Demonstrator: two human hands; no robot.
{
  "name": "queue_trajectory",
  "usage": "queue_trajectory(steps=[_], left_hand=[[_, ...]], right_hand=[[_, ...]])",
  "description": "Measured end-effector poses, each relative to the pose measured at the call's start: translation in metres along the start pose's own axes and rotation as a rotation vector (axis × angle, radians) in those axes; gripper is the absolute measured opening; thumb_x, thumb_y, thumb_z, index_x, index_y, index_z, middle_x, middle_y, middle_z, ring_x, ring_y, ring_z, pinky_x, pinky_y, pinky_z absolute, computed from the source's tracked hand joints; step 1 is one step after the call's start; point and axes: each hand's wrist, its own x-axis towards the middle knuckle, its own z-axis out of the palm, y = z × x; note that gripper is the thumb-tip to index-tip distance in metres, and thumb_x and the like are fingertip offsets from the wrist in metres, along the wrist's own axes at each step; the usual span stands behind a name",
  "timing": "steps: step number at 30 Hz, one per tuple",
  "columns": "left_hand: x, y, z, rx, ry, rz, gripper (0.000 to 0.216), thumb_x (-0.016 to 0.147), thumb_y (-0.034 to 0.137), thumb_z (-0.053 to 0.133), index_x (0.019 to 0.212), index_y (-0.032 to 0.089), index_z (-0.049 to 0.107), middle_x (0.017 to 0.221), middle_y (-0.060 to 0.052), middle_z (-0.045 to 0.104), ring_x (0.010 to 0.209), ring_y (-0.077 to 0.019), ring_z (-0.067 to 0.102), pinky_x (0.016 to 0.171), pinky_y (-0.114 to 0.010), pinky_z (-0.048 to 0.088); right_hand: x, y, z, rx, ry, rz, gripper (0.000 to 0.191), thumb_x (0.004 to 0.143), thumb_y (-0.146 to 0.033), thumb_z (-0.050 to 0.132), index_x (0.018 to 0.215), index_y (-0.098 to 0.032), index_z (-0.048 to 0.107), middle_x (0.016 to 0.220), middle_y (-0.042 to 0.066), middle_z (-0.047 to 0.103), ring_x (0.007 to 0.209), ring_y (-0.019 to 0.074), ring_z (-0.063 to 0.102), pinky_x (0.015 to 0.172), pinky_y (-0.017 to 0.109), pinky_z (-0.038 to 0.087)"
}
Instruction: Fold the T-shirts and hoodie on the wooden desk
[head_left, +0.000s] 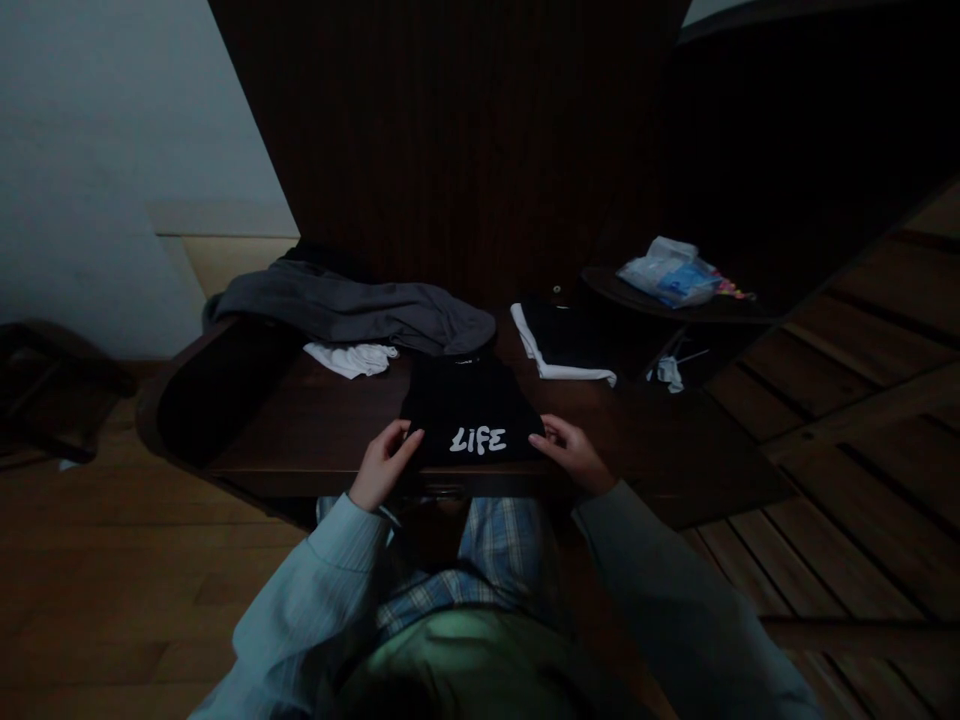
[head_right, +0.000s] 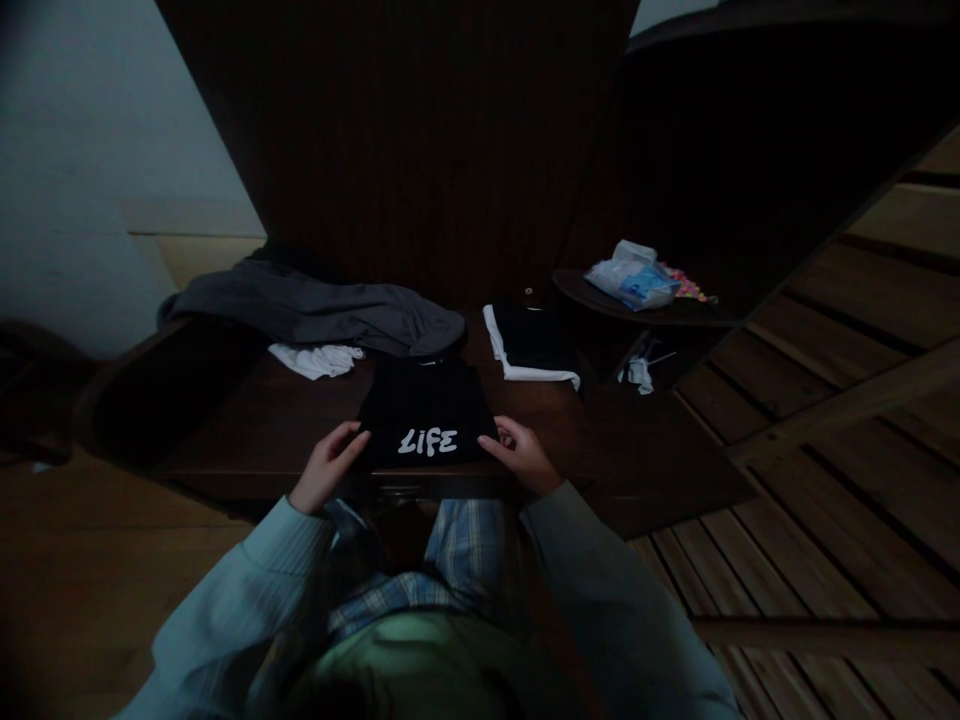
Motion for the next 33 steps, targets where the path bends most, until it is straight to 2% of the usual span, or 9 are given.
queue_trajectory(steps=[2,7,11,15,19,21,25,28,33], left_hand=[[0.0,0.001,-0.005,0.008,-0.032,-0.002,0.031,0.072,0.047,0.053,0.074,0.016,0.056,0.066,0.001,0.053,0.064,-0.0119,0.05,0.059,-0.022,0.04],[-0.001,-0.005,-0.012,-0.001,-0.057,-0.01,0.03,0.072,0.046,0.052,0.071,0.017,0.052,0.064,0.002,0.05,0.061,-0.0107,0.047,0.055,-0.021,0.039],[-0.001,-0.01,-0.01,0.033,0.031,-0.001,0.028,0.072,0.046,0.052,0.068,0.018,0.048,0.061,0.004,0.046,0.058,-0.01,0.044,0.055,-0.021,0.037],[-0.002,-0.013,-0.011,0.113,0.109,0.01,0.027,0.07,0.043,0.053,0.063,0.019,0.044,0.056,0.005,0.043,0.055,-0.0099,0.043,0.053,-0.021,0.036],[-0.006,-0.012,-0.016,0.27,0.141,0.029,0.025,0.069,0.042,0.054,0.061,0.02,0.044,0.055,0.005,0.045,0.053,-0.0103,0.044,0.054,-0.022,0.035],[-0.008,-0.01,-0.018,0.314,0.138,0.031,0.025,0.07,0.042,0.054,0.062,0.02,0.045,0.055,0.005,0.047,0.053,-0.0106,0.045,0.054,-0.022,0.036],[-0.007,-0.005,-0.021,0.315,0.051,0.024,0.026,0.073,0.045,0.049,0.068,0.019,0.052,0.062,0.002,0.055,0.059,-0.0123,0.05,0.057,-0.022,0.038],[-0.006,-0.004,-0.021,0.311,0.004,0.022,0.029,0.077,0.045,0.043,0.066,0.019,0.053,0.063,0.001,0.055,0.062,-0.0132,0.051,0.059,-0.023,0.038],[-0.008,-0.004,-0.011,0.232,0.154,0.02,0.03,0.08,0.044,0.038,0.066,0.02,0.048,0.06,0.003,0.049,0.06,-0.0122,0.048,0.056,-0.022,0.038]], right_hand=[[0.002,-0.001,-0.003,-0.047,-0.08,-0.017,0.031,0.069,-0.049,0.058,0.072,-0.018,0.06,0.062,0.0,0.055,0.061,0.0144,0.049,0.056,0.026,0.039],[0.004,-0.001,-0.008,-0.083,-0.173,-0.056,0.033,0.067,-0.051,0.058,0.064,-0.018,0.061,0.065,0.001,0.057,0.063,0.0154,0.051,0.059,0.027,0.04],[0.004,-0.002,-0.005,-0.11,-0.108,-0.023,0.037,0.062,-0.053,0.061,0.057,-0.017,0.057,0.056,-0.001,0.05,0.054,0.0121,0.045,0.051,0.025,0.035],[0.005,-0.003,-0.001,-0.114,-0.024,0.042,0.045,0.055,-0.057,0.064,0.047,-0.02,0.041,0.046,-0.006,0.034,0.046,0.0083,0.032,0.044,0.022,0.026],[0.006,-0.004,-0.001,-0.134,-0.014,0.057,0.051,0.051,-0.061,0.065,0.047,-0.021,0.034,0.046,-0.007,0.031,0.046,0.0075,0.029,0.043,0.022,0.023],[0.006,-0.005,-0.002,-0.167,-0.036,0.039,0.052,0.053,-0.063,0.063,0.047,-0.021,0.034,0.047,-0.006,0.031,0.046,0.0079,0.029,0.044,0.022,0.023],[0.004,-0.01,-0.008,-0.2,-0.125,-0.045,0.05,0.069,-0.064,0.047,0.046,-0.02,0.036,0.05,-0.003,0.035,0.053,0.0111,0.036,0.052,0.025,0.03],[0.001,-0.01,-0.011,-0.199,-0.14,-0.062,0.049,0.072,-0.06,0.045,0.045,-0.02,0.038,0.052,-0.002,0.039,0.058,0.0131,0.04,0.058,0.027,0.033],[-0.001,-0.009,-0.005,-0.035,-0.069,0.096,0.046,0.069,-0.063,0.046,0.053,-0.02,0.043,0.052,-0.003,0.039,0.054,0.0123,0.039,0.052,0.026,0.032]])
